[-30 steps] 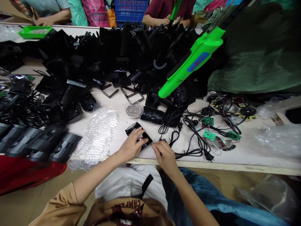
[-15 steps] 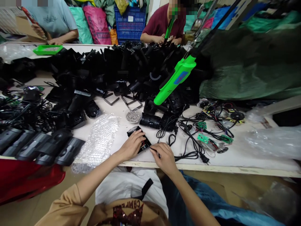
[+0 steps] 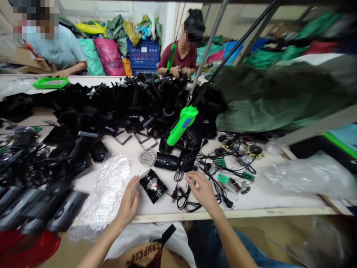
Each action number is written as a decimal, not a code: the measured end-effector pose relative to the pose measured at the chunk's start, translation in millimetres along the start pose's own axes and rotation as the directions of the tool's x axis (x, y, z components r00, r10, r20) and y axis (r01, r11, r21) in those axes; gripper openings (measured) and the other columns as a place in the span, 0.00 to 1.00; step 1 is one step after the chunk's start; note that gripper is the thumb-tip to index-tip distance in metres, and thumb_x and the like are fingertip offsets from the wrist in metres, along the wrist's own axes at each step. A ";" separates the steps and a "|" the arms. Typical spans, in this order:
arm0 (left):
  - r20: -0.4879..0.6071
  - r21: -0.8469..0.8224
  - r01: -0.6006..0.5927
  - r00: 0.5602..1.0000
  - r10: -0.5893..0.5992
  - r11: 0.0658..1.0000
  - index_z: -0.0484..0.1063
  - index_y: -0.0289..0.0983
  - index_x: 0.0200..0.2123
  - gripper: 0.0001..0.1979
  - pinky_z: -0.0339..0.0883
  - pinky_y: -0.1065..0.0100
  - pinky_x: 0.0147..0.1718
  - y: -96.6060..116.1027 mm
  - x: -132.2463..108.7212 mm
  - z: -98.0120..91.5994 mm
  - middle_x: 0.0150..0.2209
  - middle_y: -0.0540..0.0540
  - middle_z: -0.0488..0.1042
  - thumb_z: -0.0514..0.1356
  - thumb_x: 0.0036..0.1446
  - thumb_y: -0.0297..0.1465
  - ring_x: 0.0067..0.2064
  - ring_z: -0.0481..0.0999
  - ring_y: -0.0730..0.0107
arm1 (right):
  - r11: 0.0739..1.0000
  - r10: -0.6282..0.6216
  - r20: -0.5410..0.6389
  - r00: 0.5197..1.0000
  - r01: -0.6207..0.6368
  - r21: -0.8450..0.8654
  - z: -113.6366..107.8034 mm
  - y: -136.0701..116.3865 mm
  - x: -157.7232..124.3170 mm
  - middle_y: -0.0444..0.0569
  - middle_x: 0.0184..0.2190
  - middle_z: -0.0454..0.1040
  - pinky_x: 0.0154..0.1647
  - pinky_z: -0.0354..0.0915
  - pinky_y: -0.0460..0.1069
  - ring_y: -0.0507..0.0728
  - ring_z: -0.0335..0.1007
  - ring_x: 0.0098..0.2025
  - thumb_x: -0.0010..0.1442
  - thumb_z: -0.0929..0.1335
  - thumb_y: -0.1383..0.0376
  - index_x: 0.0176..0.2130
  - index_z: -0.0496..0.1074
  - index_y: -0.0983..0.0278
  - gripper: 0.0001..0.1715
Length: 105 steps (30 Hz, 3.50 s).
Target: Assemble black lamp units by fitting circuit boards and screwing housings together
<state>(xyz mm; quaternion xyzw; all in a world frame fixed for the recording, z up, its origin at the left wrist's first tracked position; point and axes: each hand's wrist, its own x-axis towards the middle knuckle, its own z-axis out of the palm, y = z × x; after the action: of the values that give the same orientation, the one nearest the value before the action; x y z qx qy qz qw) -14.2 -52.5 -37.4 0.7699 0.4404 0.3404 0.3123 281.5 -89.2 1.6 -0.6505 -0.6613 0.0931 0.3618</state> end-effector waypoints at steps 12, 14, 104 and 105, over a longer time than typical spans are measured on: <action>-0.014 -0.033 0.276 0.961 -0.277 0.961 0.61 0.42 0.54 0.20 0.63 0.50 0.53 -28.9 23.2 -5.5 0.53 0.42 0.68 0.50 0.60 0.39 0.56 0.66 0.56 | 0.760 0.446 0.061 0.893 -0.342 -0.552 -46.6 167.0 189.6 0.53 0.47 0.69 0.49 0.63 0.56 0.58 0.66 0.48 0.59 0.65 0.63 0.45 0.68 0.66 0.14; -0.015 -0.044 0.289 0.957 -0.290 0.956 0.61 0.42 0.53 0.20 0.63 0.51 0.52 -31.9 23.3 -7.0 0.52 0.43 0.69 0.50 0.59 0.40 0.55 0.68 0.56 | 0.747 0.470 0.113 0.875 -0.326 -0.579 -41.9 182.4 191.7 0.51 0.47 0.68 0.49 0.63 0.59 0.58 0.66 0.48 0.59 0.65 0.59 0.45 0.67 0.66 0.16; 0.309 -0.696 0.316 0.942 -0.129 0.645 0.62 0.35 0.41 0.16 0.60 0.66 0.43 98.0 -22.9 17.3 0.38 0.45 0.65 0.48 0.62 0.43 0.41 0.64 0.67 | 0.592 0.386 0.391 0.835 -0.550 0.590 43.7 -103.5 -59.8 0.56 0.61 0.55 0.61 0.53 0.58 0.60 0.54 0.61 0.53 0.68 0.55 0.63 0.44 0.62 0.47; 0.306 -0.663 0.272 0.949 -0.079 0.697 0.63 0.35 0.40 0.16 0.60 0.65 0.43 97.1 -19.4 15.6 0.39 0.44 0.65 0.46 0.63 0.42 0.41 0.64 0.66 | 0.589 0.373 0.411 0.832 -0.555 0.588 42.7 -99.9 -55.3 0.55 0.61 0.56 0.61 0.53 0.57 0.60 0.55 0.61 0.52 0.69 0.55 0.63 0.45 0.62 0.47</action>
<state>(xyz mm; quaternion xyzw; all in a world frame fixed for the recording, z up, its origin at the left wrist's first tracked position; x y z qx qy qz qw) 36.0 -113.1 24.6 0.5859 0.3077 0.3477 0.6642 170.7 -139.3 10.4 -0.6028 -0.4229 0.5016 0.4541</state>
